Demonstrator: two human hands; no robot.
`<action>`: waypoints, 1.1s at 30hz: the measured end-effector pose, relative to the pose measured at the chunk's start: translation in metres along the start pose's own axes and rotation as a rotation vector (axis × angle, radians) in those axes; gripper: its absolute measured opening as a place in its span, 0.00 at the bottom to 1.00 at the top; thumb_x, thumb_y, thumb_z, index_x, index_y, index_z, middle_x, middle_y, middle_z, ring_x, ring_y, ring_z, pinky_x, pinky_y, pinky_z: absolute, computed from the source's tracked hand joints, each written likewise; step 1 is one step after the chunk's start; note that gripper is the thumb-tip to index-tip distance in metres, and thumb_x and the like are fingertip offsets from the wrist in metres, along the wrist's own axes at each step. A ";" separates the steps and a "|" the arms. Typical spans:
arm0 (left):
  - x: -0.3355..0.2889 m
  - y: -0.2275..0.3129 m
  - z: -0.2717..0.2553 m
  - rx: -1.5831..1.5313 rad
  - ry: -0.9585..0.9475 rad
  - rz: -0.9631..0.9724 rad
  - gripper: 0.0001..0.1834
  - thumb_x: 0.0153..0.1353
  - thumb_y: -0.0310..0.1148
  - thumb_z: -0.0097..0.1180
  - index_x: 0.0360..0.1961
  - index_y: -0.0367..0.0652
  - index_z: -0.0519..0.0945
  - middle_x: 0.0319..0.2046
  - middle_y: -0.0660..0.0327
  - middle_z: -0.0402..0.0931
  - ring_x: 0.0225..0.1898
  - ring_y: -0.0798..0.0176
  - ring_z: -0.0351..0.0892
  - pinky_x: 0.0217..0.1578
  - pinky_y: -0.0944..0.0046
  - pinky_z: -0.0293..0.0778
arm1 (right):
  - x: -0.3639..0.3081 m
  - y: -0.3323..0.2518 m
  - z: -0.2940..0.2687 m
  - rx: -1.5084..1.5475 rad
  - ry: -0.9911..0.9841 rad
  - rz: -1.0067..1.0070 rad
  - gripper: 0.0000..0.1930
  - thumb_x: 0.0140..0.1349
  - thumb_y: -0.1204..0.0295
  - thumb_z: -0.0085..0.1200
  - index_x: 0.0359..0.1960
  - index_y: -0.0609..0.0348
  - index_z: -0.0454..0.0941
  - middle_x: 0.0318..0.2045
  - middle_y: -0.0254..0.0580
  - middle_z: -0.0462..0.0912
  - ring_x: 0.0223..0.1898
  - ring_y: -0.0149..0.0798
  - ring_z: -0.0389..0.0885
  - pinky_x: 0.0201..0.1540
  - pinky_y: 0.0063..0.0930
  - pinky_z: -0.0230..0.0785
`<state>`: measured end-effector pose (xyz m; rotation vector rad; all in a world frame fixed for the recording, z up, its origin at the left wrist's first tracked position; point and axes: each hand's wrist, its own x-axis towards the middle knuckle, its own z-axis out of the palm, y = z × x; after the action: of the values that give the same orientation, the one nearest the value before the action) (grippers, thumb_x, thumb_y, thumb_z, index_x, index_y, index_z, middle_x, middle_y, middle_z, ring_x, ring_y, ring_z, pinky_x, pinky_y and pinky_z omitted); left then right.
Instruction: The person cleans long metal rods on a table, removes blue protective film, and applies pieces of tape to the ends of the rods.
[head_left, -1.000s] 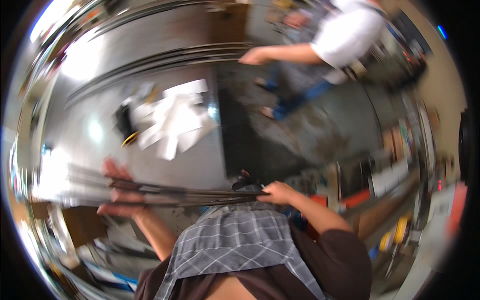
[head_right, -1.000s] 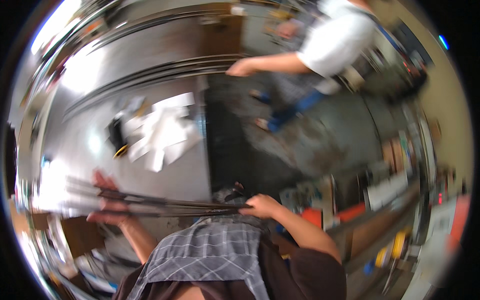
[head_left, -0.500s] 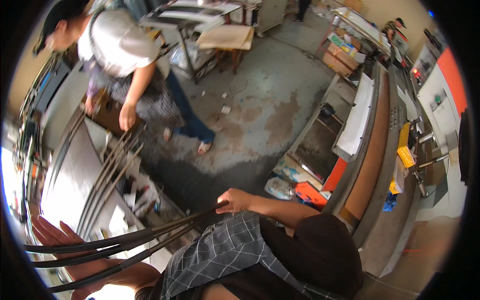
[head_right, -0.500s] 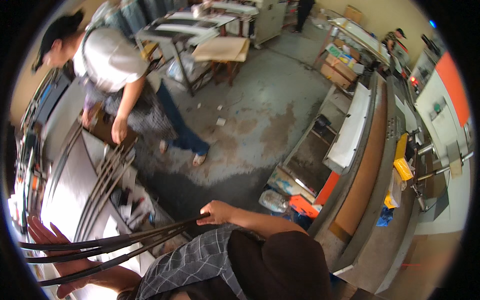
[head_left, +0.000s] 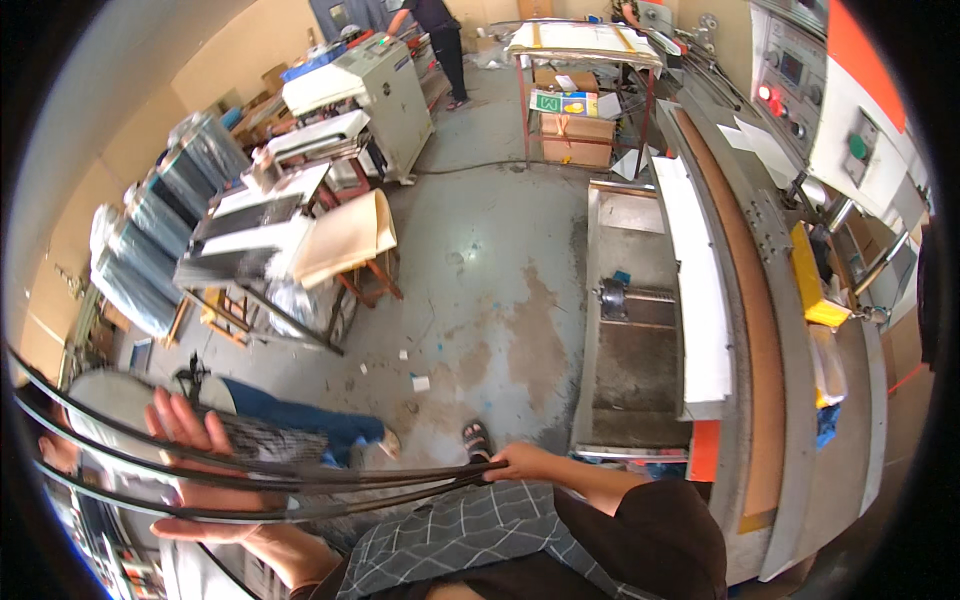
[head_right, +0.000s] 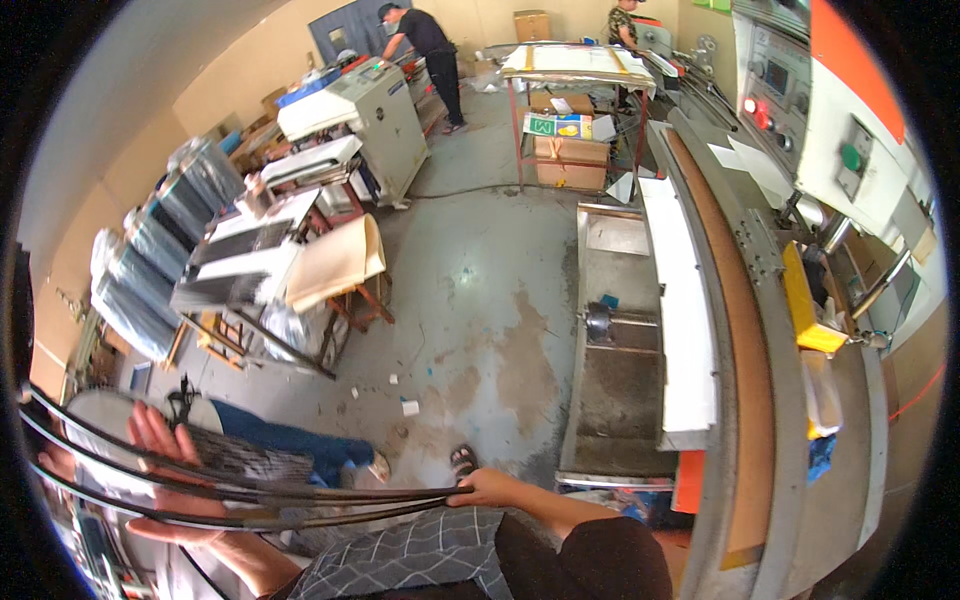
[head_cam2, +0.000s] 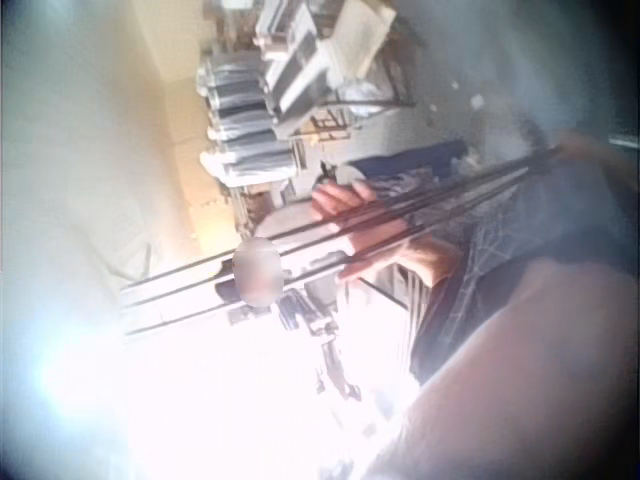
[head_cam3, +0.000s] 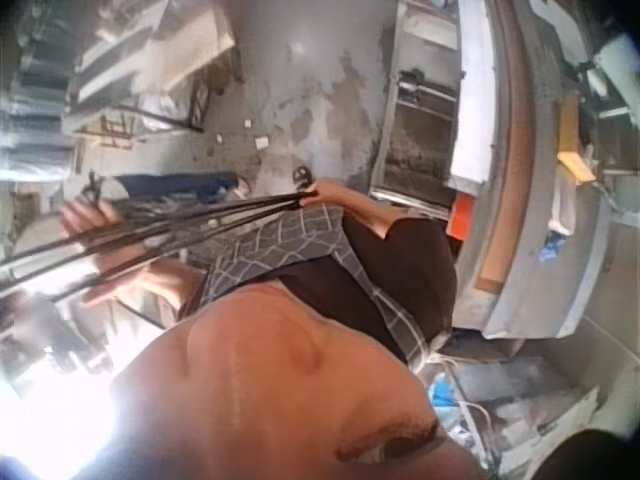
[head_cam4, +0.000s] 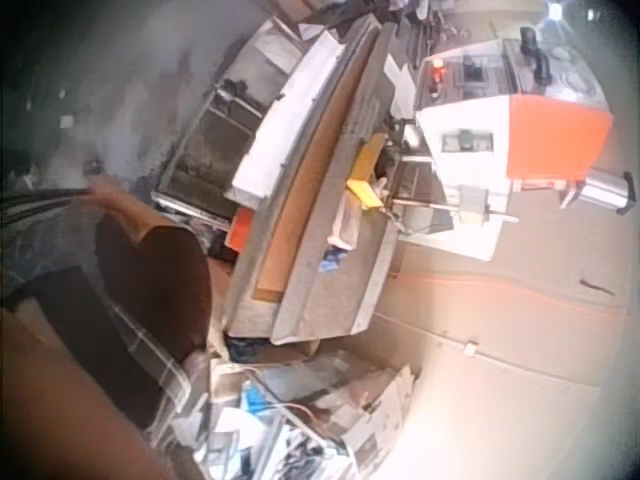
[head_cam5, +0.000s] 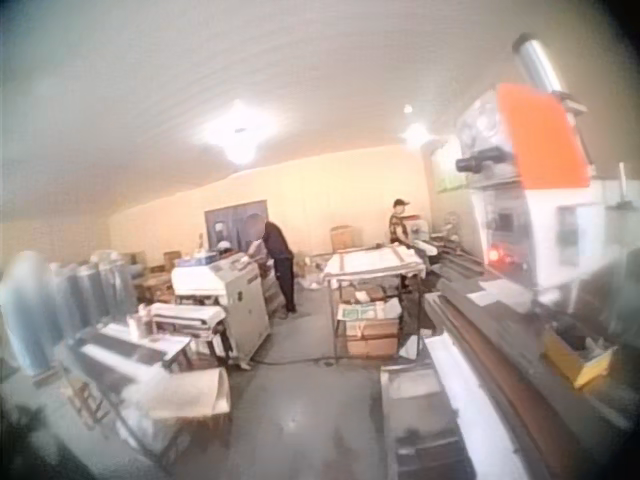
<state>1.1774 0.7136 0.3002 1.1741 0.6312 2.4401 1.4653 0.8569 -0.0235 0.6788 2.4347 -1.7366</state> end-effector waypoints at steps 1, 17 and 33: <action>0.029 -0.019 -0.002 -0.030 -0.085 -0.001 0.65 0.53 0.63 0.61 0.72 0.32 0.33 0.73 0.41 0.29 0.75 0.46 0.35 0.70 0.43 0.50 | 0.028 -0.002 -0.019 -0.027 0.021 -0.008 0.25 0.60 0.44 0.57 0.33 0.58 0.83 0.20 0.47 0.78 0.23 0.40 0.75 0.29 0.37 0.65; 0.423 -0.568 -0.054 -0.721 -0.326 -0.370 0.65 0.52 0.70 0.56 0.72 0.33 0.38 0.74 0.43 0.33 0.75 0.46 0.35 0.70 0.37 0.46 | 0.236 0.056 -0.404 0.136 0.577 0.604 0.28 0.55 0.39 0.58 0.37 0.52 0.85 0.25 0.47 0.83 0.30 0.49 0.81 0.34 0.39 0.69; 0.805 -1.033 -0.091 -0.637 -0.239 -0.393 0.63 0.52 0.71 0.55 0.72 0.35 0.44 0.74 0.42 0.33 0.75 0.46 0.33 0.71 0.39 0.43 | 0.599 0.139 -0.879 0.192 0.658 0.583 0.28 0.54 0.41 0.59 0.33 0.56 0.85 0.20 0.44 0.79 0.26 0.44 0.78 0.33 0.38 0.67</action>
<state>0.7581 1.9540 0.2099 0.9391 -0.0076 1.9080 1.1491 1.8820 -0.0183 2.0068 2.0251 -1.6638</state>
